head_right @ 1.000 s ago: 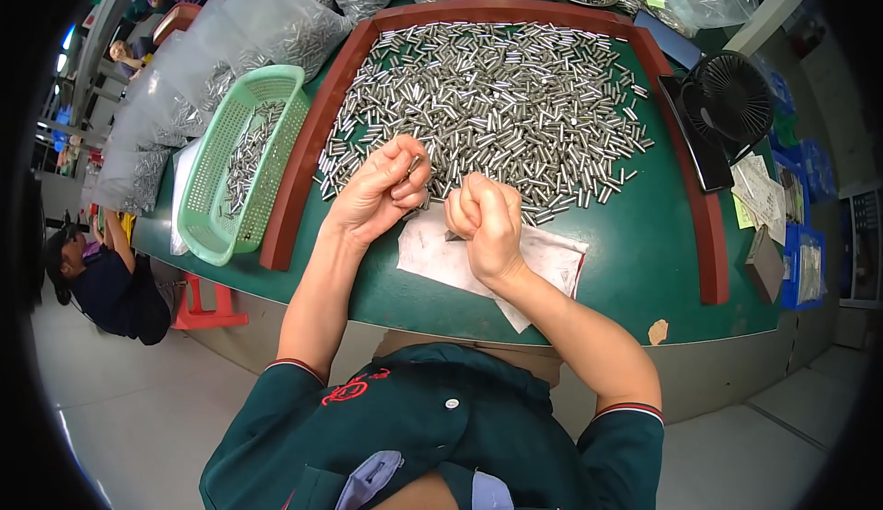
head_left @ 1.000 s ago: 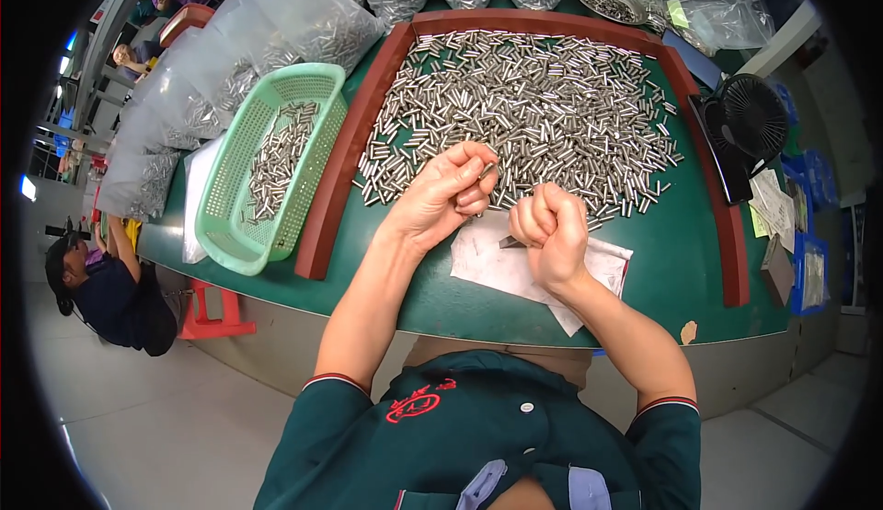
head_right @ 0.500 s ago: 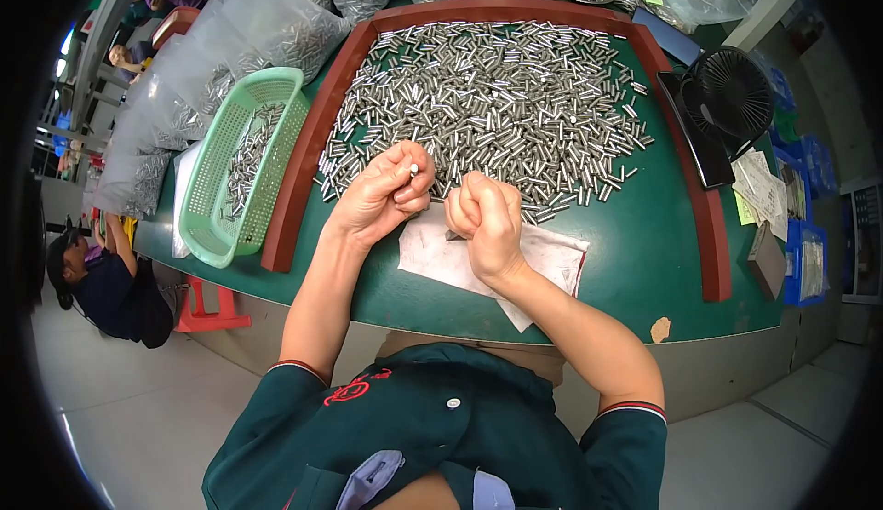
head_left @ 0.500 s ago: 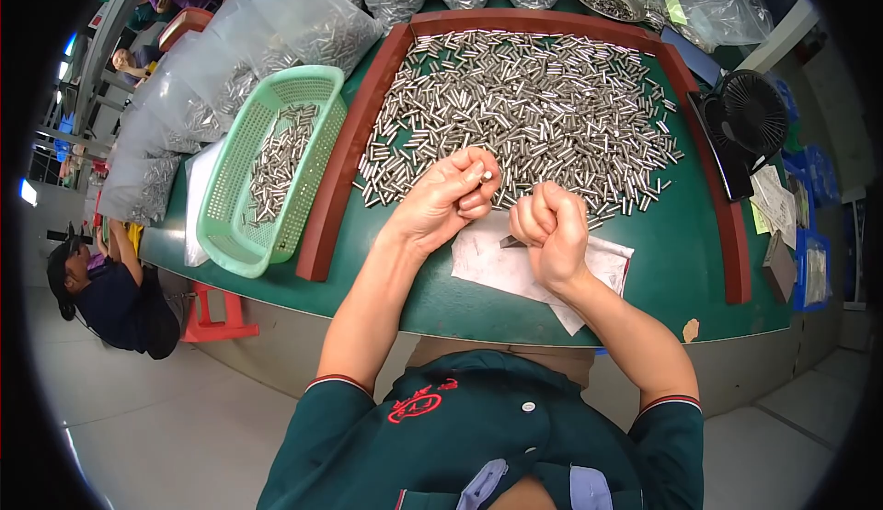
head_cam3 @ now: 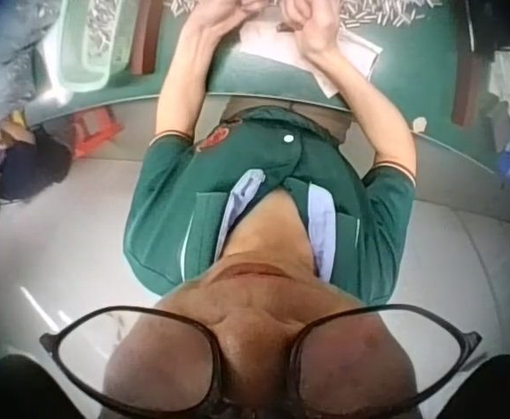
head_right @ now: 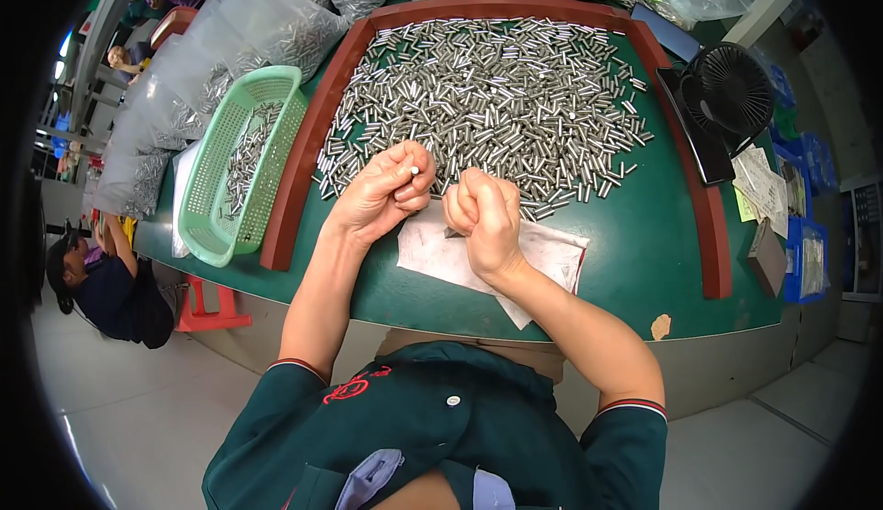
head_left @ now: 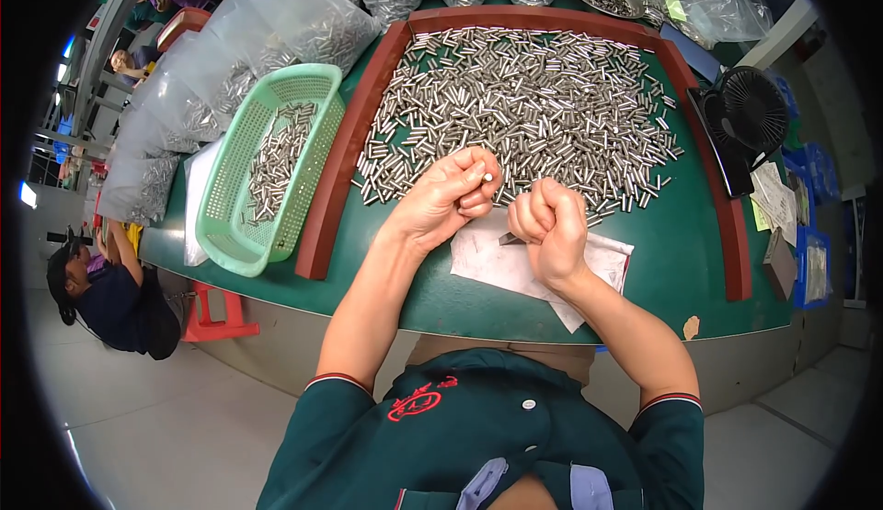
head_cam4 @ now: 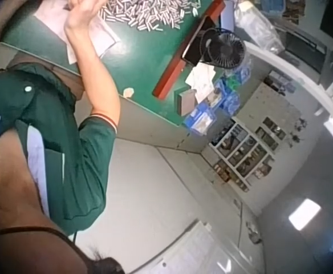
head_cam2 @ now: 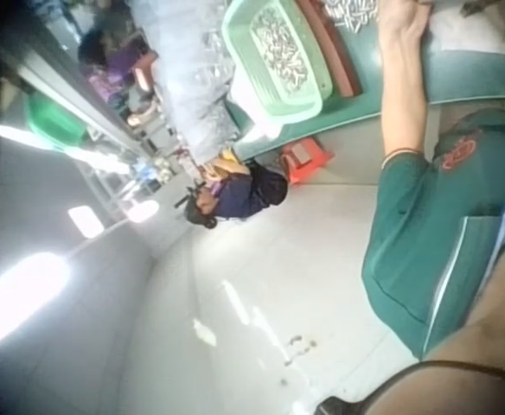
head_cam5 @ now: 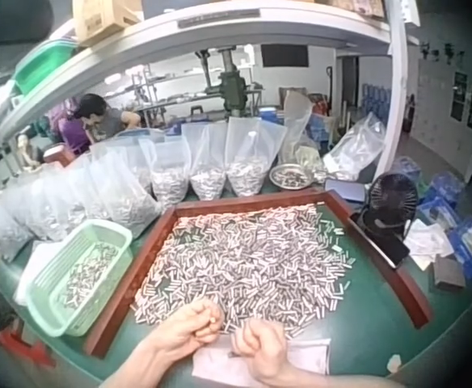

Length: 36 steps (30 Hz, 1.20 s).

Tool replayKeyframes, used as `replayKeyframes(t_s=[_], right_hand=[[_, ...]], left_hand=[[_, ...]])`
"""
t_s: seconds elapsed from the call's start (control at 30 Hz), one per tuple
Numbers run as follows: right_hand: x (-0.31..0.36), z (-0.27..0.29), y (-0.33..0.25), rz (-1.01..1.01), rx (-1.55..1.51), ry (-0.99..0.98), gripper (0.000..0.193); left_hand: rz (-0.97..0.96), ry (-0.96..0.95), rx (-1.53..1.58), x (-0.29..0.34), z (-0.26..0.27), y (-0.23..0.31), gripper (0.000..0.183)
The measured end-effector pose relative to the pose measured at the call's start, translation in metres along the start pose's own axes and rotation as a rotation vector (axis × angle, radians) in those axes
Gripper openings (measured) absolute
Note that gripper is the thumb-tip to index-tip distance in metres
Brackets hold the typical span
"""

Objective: The recorder is inspecting and cleaning small metal pins using a stylus tool at a factory workbench.

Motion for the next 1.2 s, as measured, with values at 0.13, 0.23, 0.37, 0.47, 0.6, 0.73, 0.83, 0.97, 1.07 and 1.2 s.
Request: replayKeyframes(t_s=[0.13, 0.23, 0.37, 0.47, 0.6, 0.73, 0.83, 0.97, 1.07, 1.2], right_hand=[[0.001, -0.001, -0.001, 0.0, 0.004, -0.003, 0.038], [0.0, 0.0, 0.0, -0.002, -0.032, -0.01, 0.039], [0.0, 0.001, -0.002, 0.004, -0.06, -0.017, 0.04], [0.001, -0.003, -0.001, 0.0, -0.069, -0.025, 0.039], [0.001, 0.001, 0.0, -0.007, -0.012, -0.015, 0.037], [0.001, 0.0, 0.0, -0.007, -0.005, -0.022, 0.036], [0.001, 0.0, 0.0, -0.003, -0.007, -0.021, 0.037], [0.001, 0.001, -0.001, 0.006, -0.013, -0.012, 0.037], [0.001, -0.003, -0.001, 0.005, 0.013, -0.033, 0.037], [0.0, 0.001, 0.0, 0.016, -0.024, -0.023, 0.037]], left_hand=[[-0.01, 0.042, 0.032, 0.001, 0.003, 0.001, 0.019], [-0.108, 0.253, -0.064, 0.002, 0.015, 0.012, 0.033], [-0.156, 0.345, -0.414, -0.005, 0.024, 0.026, 0.023], [-0.375, 0.328, -0.871, -0.013, 0.011, 0.047, 0.014], [-0.332, 0.401, -1.299, -0.023, -0.004, 0.052, 0.015], [-0.393, 0.376, -1.57, -0.03, -0.021, 0.047, 0.013], [-0.502, 0.317, -1.648, -0.033, -0.028, 0.045, 0.011], [-0.477, 0.307, -1.663, -0.034, -0.027, 0.044, 0.012], [-0.48, 0.34, -1.662, -0.033, -0.024, 0.047, 0.012], [-0.478, 0.448, -1.411, -0.026, -0.017, 0.061, 0.015]])
Point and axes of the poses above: each hand's wrist, its own x-axis away from the middle knuckle, its own z-axis out of the back of the hand, y = z × x, the point moved 10 cm from there along -x, towards the middle knuckle, and after that the axes turned 15 degrees about x, right-handed, at the moved point
